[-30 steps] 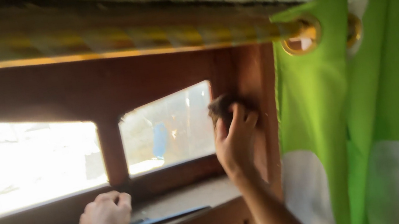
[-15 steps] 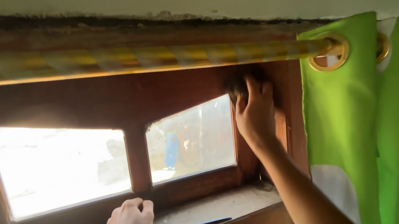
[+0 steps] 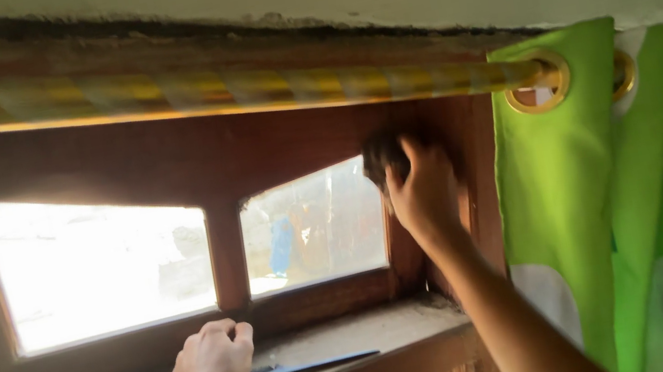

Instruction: Cleaning the glass panes of a wooden window using a cloth and spray.

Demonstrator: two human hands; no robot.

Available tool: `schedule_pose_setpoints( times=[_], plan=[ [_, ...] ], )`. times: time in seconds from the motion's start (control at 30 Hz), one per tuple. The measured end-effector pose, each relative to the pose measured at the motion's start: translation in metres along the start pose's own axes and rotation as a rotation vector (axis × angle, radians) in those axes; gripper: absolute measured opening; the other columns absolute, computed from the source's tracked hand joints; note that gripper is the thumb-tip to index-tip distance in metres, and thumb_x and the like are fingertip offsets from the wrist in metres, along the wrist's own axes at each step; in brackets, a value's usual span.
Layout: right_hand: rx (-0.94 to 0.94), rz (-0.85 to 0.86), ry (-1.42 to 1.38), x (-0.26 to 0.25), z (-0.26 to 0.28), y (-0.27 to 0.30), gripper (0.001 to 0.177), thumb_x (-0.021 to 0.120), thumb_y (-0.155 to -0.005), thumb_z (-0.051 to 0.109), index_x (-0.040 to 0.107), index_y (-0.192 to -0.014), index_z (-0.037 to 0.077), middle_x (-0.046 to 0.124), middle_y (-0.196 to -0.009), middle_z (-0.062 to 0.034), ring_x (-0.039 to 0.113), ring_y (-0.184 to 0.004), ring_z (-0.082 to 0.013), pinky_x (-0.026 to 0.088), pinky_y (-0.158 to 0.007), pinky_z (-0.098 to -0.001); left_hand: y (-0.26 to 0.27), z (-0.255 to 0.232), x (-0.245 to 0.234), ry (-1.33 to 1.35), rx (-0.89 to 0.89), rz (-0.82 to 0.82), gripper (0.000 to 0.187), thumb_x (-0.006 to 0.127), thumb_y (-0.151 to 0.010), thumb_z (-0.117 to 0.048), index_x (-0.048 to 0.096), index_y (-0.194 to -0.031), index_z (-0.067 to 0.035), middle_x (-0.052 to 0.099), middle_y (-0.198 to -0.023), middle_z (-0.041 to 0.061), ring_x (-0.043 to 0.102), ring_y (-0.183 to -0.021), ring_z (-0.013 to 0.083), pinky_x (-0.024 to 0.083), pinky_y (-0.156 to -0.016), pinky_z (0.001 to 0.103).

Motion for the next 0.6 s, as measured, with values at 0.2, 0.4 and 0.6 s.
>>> schedule_pose_setpoints(
  times=[0.2, 0.4, 0.6],
  plan=[
    [0.149, 0.210, -0.091, -0.003, -0.015, 0.118, 0.042, 0.078, -0.084, 0.016, 0.067, -0.123, 0.004, 0.070, -0.099, -0.0285, 0.072, -0.090, -0.0419, 0.061, -0.074, -0.0506, 0.006, -0.002, -0.005, 0.001, 0.006, 0.000, 0.046, 0.052, -0.097, -0.045, 0.074, -0.131, -0.024, 0.076, -0.122, 0.014, 0.070, -0.115, 0.0359, 0.056, -0.102, 0.048],
    [0.543, 0.458, -0.470, -0.026, 0.004, 0.080, 0.039, 0.066, -0.088, 0.017, 0.067, -0.126, 0.007, 0.077, -0.105, -0.0198, 0.080, -0.076, -0.0395, 0.061, -0.063, -0.0505, 0.004, -0.003, -0.003, 0.005, -0.012, 0.030, 0.046, 0.049, -0.099, -0.045, 0.072, -0.132, -0.024, 0.078, -0.119, 0.014, 0.075, -0.110, 0.0343, 0.058, -0.099, 0.047],
    [0.077, 0.045, -0.161, 0.003, -0.022, 0.123, 0.050, 0.081, -0.081, 0.012, 0.064, -0.126, -0.004, 0.070, -0.102, -0.0299, 0.071, -0.090, -0.0421, 0.060, -0.074, -0.0488, 0.008, -0.004, -0.007, 0.026, -0.012, -0.013, 0.044, 0.053, -0.096, -0.043, 0.073, -0.130, -0.024, 0.075, -0.120, 0.014, 0.070, -0.113, 0.0359, 0.056, -0.101, 0.046]
  ],
)
Point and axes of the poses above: each hand's wrist, its own y-axis away from the middle knuckle, its own x-axis out of the palm, z = x × y, the point moved 4 cm from there along -y, towards the middle knuckle
